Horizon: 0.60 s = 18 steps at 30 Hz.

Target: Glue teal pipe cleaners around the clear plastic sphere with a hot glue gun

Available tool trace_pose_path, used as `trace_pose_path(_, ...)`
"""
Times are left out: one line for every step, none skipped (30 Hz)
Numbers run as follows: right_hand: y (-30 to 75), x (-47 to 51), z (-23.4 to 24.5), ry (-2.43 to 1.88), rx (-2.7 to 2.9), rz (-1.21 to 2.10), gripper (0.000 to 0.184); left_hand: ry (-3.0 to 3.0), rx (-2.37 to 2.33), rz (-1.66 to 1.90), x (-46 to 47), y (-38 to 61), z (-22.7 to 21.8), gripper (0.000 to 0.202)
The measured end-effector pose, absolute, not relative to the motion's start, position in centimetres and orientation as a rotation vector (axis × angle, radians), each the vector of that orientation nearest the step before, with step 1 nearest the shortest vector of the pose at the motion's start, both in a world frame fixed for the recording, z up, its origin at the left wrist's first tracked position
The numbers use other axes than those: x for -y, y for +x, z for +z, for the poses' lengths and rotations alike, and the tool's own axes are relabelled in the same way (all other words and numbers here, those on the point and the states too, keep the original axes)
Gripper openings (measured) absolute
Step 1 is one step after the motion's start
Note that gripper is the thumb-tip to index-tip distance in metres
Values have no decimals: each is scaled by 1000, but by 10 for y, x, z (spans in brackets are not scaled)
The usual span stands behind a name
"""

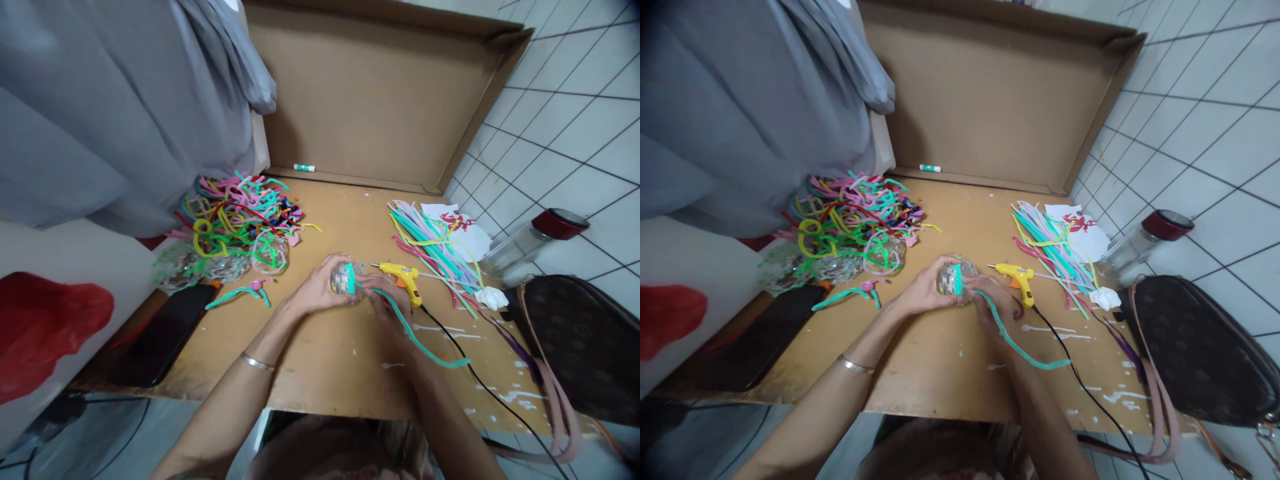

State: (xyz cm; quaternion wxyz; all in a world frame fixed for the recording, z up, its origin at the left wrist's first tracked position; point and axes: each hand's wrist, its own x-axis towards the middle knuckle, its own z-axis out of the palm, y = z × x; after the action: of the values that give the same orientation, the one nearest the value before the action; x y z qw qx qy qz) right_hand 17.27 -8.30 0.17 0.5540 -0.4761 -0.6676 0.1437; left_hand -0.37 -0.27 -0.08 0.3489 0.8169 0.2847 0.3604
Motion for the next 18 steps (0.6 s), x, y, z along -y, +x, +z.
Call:
trace_pose_path(173,83,1,-1136,1589,326,15,2118,-741,930,2,-4,-1,68)
trace_pose_path(174,83,0,-1134,1601,308,15,2119,-741,925,2,-4,0,68)
trace_pose_path(174,83,-1,-1124,1611,294,14,2118,-740,923,2,-4,0,67)
trace_pose_path(173,83,-1,-1110,1616,280,14,2116,-738,923,2,-4,1,67)
trace_pose_path(173,83,-2,-1097,1621,272,13,2114,-735,923,2,-4,2,67)
trace_pose_path(173,82,-2,-1087,1627,265,12,2111,-733,925,3,-4,2,66)
trace_pose_path(173,82,-2,-1080,1631,253,12,2109,-733,923,3,-4,3,66)
trace_pose_path(173,81,-2,-1069,1640,235,11,2107,-736,918,4,-5,4,66)
trace_pose_path(173,81,-2,-1045,1660,210,11,2105,-740,913,4,-5,5,66)
trace_pose_path(174,80,-2,-1013,1685,182,11,2103,-744,907,5,-5,5,67)
trace_pose_path(175,79,-2,-975,1708,155,10,2099,-747,902,5,-5,5,67)
trace_pose_path(176,77,-3,-937,1730,128,11,2096,-748,901,5,-5,5,67)
trace_pose_path(177,76,-4,-904,1749,103,13,2094,-746,902,5,-5,5,67)
trace_pose_path(178,75,-5,-881,1758,80,15,2093,-743,907,5,-5,4,67)
trace_pose_path(178,74,-6,-867,1756,57,18,2095,-740,911,5,-5,3,67)
trace_pose_path(177,73,-8,-860,1751,37,19,2099,-738,917,5,-5,3,68)
trace_pose_path(177,72,-9,-855,1740,20,18,2105,-738,920,4,-5,2,68)
trace_pose_path(176,72,-10,-855,1723,10,17,2112,-739,921,4,-5,2,68)
